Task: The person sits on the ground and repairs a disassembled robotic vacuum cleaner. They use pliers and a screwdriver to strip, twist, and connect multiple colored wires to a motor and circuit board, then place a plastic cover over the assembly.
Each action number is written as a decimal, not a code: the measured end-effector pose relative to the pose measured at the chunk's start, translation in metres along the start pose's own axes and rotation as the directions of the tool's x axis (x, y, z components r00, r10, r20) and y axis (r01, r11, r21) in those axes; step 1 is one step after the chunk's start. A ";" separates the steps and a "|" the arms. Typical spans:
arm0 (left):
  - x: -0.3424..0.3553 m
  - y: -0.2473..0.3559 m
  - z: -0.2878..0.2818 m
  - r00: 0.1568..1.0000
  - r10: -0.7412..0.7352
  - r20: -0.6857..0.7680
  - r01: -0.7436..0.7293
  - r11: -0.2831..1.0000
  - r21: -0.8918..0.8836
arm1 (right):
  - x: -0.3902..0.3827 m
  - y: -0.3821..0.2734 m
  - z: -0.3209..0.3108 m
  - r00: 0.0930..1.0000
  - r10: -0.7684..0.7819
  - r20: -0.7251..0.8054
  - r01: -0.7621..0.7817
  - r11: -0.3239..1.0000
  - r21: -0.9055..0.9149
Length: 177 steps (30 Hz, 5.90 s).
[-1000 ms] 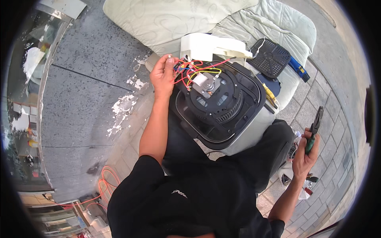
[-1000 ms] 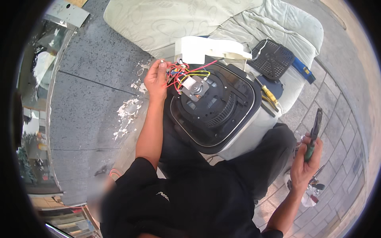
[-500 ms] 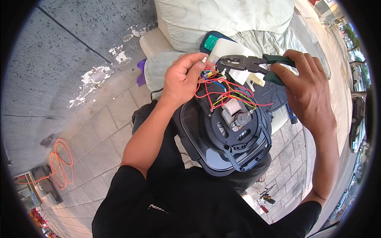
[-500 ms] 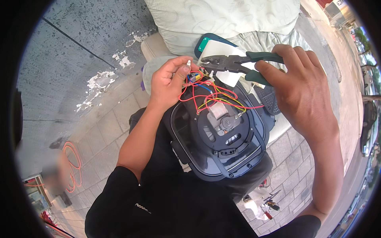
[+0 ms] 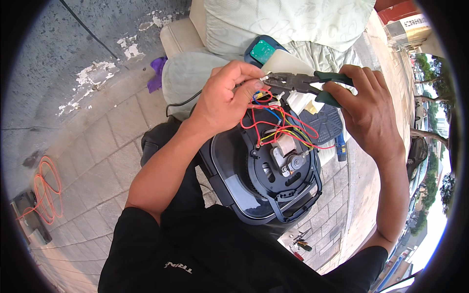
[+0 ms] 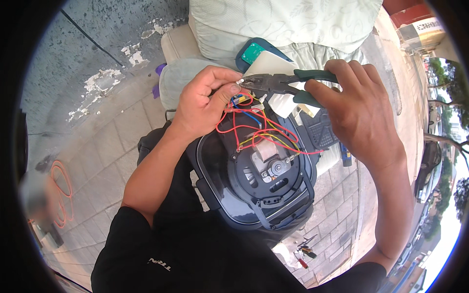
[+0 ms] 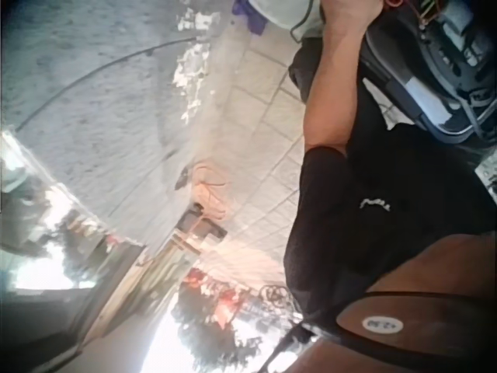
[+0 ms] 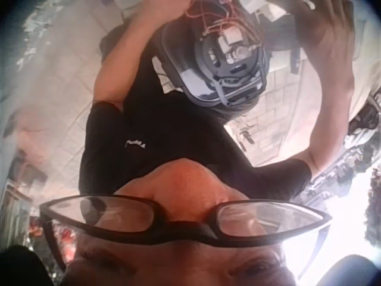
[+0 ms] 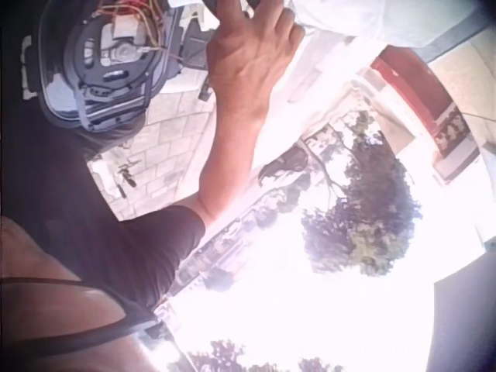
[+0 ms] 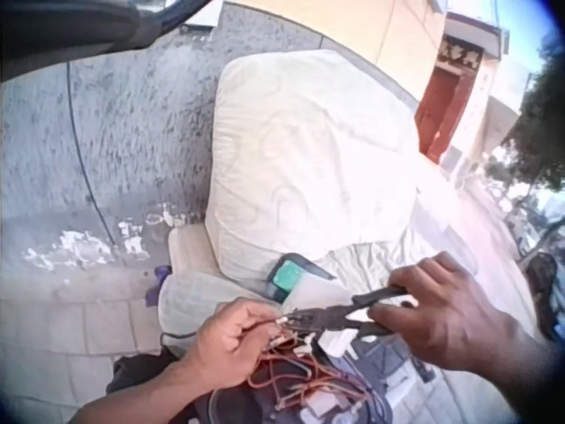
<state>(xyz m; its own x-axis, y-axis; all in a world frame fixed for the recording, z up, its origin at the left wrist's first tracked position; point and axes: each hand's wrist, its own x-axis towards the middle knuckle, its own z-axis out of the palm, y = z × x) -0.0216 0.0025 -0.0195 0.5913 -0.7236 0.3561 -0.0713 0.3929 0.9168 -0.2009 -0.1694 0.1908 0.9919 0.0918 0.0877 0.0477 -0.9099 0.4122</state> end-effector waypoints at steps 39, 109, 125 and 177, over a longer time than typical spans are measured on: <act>-0.002 0.006 -0.003 0.999 -0.010 0.037 0.007 0.995 0.100 | 0.020 0.020 0.013 0.999 -0.034 -0.016 0.031 0.982 -0.186; 0.017 0.005 -0.008 0.971 -0.189 0.146 0.175 0.979 0.102 | 0.056 0.025 -0.031 0.945 -0.233 0.230 0.290 0.922 -0.257; 0.017 0.002 -0.009 0.974 -0.175 0.147 0.156 0.979 0.133 | 0.054 0.012 -0.037 0.941 -0.215 0.262 0.290 0.910 -0.297; 0.001 0.001 0.005 0.973 0.221 -0.072 -0.191 0.936 0.296 | 0.022 -0.018 -0.057 0.323 0.186 0.928 -0.894 0.382 0.234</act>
<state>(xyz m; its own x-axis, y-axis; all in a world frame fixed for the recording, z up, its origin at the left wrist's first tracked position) -0.0250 -0.0004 -0.0177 0.6171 -0.5762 0.5360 -0.4171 0.3381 0.8436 -0.1868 -0.1276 0.2368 0.4382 -0.5156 -0.7363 -0.8411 -0.5242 -0.1335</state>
